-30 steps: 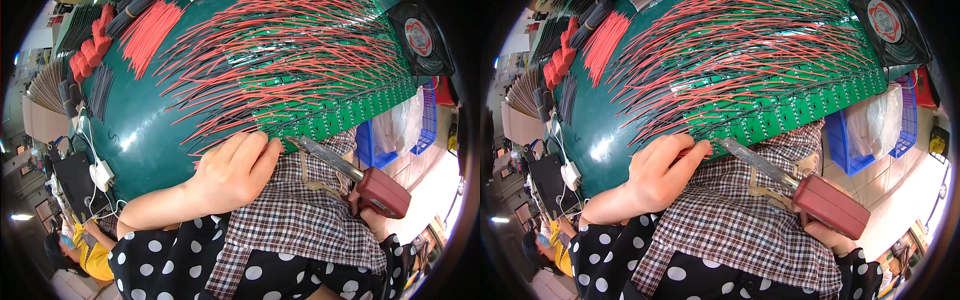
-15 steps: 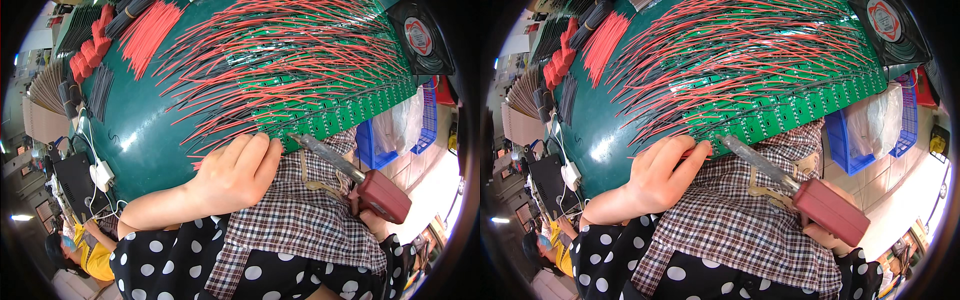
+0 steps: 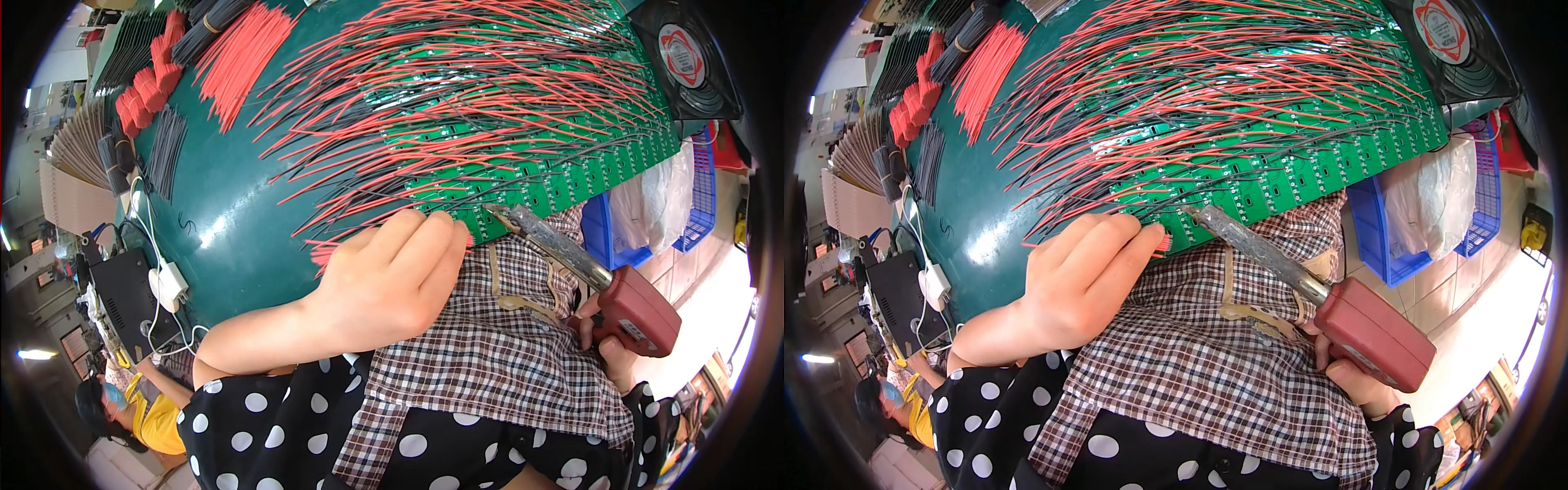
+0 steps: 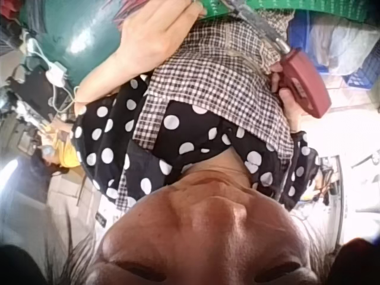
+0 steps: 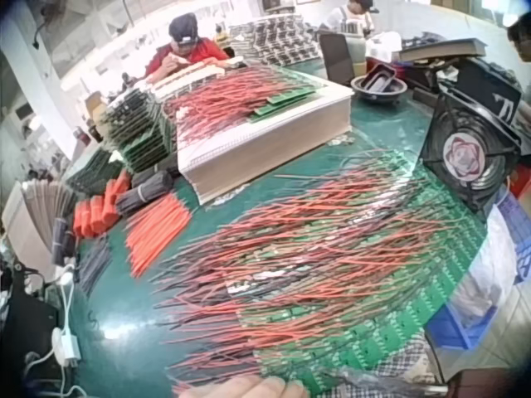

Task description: The person solders wires onto circuit boards using a soldering tool, picking up wire bundles from the table and soldering individual wires onto the boards.

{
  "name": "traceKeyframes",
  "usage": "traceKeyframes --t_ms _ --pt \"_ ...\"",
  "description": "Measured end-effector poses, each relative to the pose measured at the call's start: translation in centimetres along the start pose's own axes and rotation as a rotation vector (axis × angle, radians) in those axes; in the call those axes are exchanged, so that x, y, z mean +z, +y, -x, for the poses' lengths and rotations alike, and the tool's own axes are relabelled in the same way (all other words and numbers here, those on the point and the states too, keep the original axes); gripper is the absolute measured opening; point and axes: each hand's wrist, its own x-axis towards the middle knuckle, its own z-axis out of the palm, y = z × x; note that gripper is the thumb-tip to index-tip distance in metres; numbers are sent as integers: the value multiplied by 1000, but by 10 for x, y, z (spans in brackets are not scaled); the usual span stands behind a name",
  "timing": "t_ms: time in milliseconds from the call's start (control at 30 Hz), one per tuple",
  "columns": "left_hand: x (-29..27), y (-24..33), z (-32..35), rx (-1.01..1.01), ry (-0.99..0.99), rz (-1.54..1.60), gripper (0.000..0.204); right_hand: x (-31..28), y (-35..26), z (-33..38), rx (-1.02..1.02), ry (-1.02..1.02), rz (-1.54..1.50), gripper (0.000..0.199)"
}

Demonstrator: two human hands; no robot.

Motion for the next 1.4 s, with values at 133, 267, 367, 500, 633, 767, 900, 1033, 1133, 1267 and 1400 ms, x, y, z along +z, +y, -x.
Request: traceKeyframes --t_ms 133,267,367,500,633,767,900,1033,1133,1267,1400 --pt "5 2 -5 26 -7 -19 29 -1 0 1 -15 -27 -4 69" --pt "8 2 -6 80 20 -65 30 -6 -3 -1 7 32 -73 60" --pt "7 3 -6 83 -11 -96 31 -10 -5 -3 53 -32 -39 60" --pt "6 4 -7 25 -55 -55 34 -10 -4 -2 94 5 -86 63" --pt "6 4 -6 21 -56 -58 34 -10 -2 -1 142 20 -78 64" --pt "9 4 -5 19 -34 -47 33 -8 -1 -1 114 25 -108 66" --pt "11 3 -5 33 -3 -64 32 -11 1 2 108 40 -113 70" --pt "10 2 -5 46 -24 -76 31 -22 13 9 108 38 -106 76" --pt "9 2 -6 51 -36 -85 30 -35 26 13 96 42 -9 80" --pt "6 2 -5 61 -45 -79 28 -39 32 13 -84 -21 361 79" --pt "4 3 -6 70 -64 -116 26 -25 17 8 10 -49 21 76"
